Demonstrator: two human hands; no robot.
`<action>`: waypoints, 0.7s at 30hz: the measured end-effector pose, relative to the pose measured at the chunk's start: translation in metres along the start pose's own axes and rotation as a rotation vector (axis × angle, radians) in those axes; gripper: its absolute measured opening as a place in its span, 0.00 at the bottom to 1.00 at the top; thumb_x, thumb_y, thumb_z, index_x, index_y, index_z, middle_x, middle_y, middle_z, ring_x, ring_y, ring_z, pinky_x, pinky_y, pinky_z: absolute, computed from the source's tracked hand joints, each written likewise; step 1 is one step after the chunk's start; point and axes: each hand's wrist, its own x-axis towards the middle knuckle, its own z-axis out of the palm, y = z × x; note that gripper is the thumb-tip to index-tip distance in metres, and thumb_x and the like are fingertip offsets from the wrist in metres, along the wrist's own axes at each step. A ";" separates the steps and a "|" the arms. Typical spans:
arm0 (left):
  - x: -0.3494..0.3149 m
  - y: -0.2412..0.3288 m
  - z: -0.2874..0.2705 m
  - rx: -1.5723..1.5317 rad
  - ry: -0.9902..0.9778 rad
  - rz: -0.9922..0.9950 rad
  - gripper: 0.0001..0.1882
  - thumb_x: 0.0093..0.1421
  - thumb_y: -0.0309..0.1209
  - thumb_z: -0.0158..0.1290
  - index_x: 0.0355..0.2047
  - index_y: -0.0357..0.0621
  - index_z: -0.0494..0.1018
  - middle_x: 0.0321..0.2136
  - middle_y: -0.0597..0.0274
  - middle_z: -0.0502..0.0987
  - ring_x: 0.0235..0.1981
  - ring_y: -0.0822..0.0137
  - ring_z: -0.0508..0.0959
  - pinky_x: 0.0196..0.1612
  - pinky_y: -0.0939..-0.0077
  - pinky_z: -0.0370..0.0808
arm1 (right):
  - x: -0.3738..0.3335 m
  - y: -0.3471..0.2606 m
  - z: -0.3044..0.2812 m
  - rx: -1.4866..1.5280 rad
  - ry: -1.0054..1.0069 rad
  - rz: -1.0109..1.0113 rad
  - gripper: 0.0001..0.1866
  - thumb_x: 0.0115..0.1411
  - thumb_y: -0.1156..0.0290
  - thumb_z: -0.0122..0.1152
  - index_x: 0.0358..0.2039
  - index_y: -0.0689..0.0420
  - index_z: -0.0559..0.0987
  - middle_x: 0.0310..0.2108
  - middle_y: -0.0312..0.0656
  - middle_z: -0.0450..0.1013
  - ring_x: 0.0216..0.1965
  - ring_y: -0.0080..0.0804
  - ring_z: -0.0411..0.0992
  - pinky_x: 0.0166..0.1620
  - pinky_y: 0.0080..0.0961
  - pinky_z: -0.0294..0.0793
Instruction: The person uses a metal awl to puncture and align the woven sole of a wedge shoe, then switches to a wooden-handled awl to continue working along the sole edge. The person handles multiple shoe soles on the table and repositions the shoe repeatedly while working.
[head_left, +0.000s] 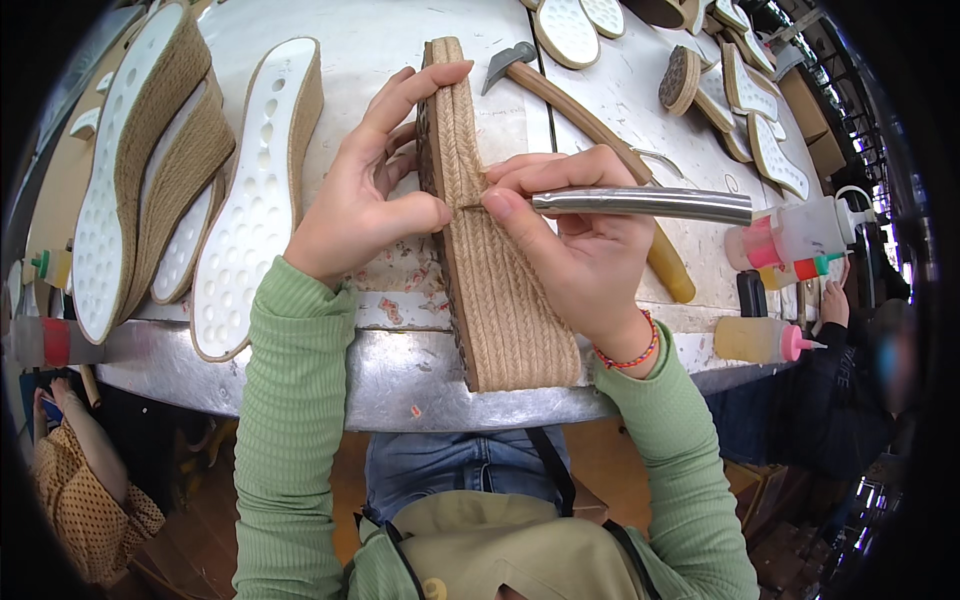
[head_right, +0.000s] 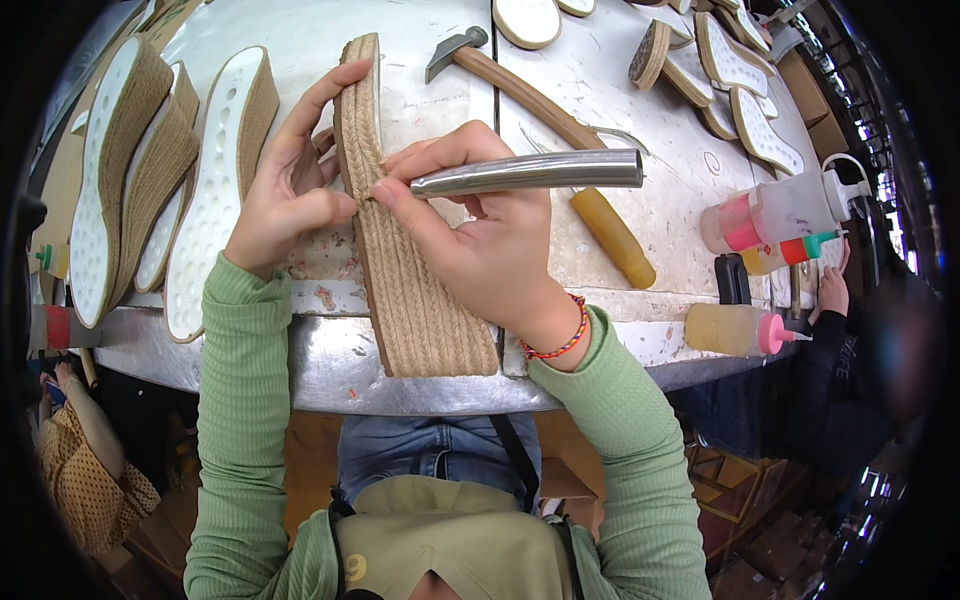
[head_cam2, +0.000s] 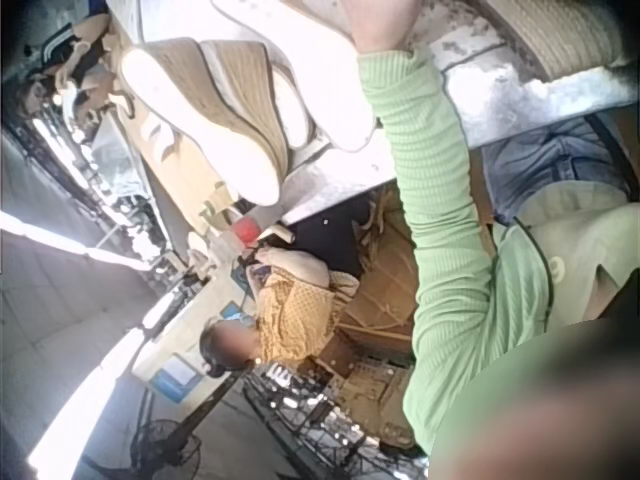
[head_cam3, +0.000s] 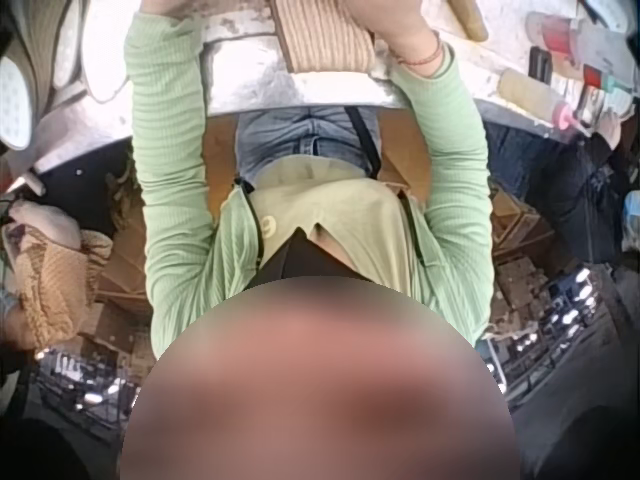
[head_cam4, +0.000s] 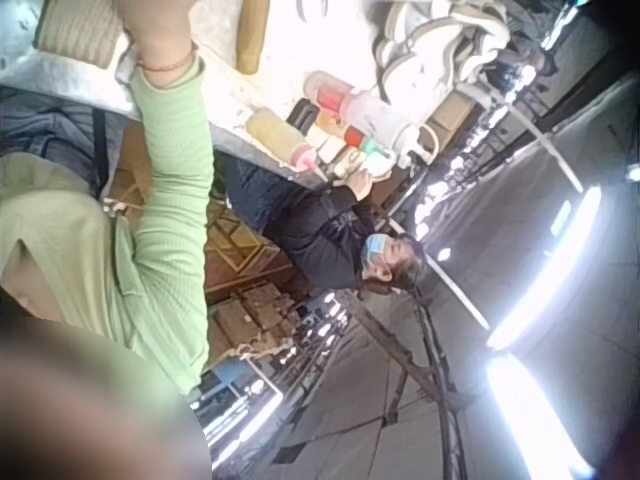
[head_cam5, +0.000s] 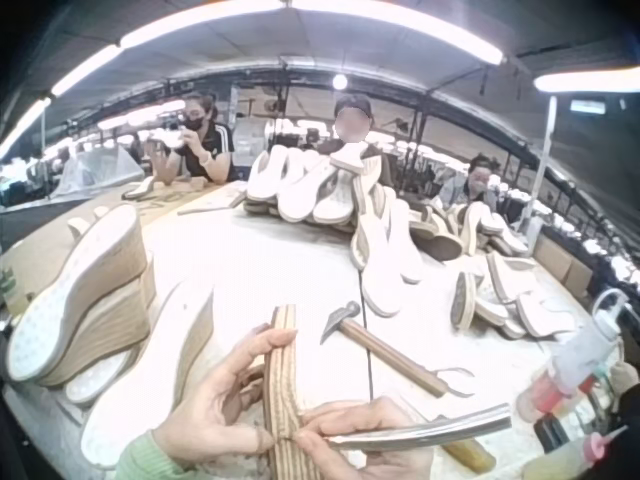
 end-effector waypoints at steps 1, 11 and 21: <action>0.000 -0.001 0.000 0.005 -0.002 0.007 0.45 0.39 0.22 0.55 0.63 0.46 0.60 0.60 0.64 0.60 0.60 0.64 0.63 0.63 0.66 0.61 | 0.000 0.000 0.000 -0.022 -0.013 -0.002 0.09 0.54 0.85 0.64 0.35 0.66 0.73 0.35 0.47 0.75 0.40 0.28 0.76 0.44 0.20 0.78; 0.000 -0.002 0.002 -0.008 0.013 0.004 0.46 0.39 0.21 0.57 0.63 0.46 0.60 0.58 0.64 0.60 0.60 0.64 0.63 0.63 0.66 0.62 | -0.001 -0.005 -0.001 0.096 0.080 0.156 0.08 0.56 0.83 0.63 0.34 0.66 0.73 0.35 0.44 0.76 0.37 0.23 0.76 0.41 0.17 0.78; 0.001 -0.003 0.002 0.015 0.038 -0.002 0.43 0.42 0.24 0.55 0.63 0.47 0.61 0.61 0.61 0.59 0.60 0.63 0.64 0.62 0.65 0.63 | -0.001 -0.006 0.000 -0.154 -0.034 -0.049 0.10 0.56 0.87 0.61 0.36 0.65 0.70 0.34 0.49 0.76 0.40 0.35 0.77 0.45 0.25 0.78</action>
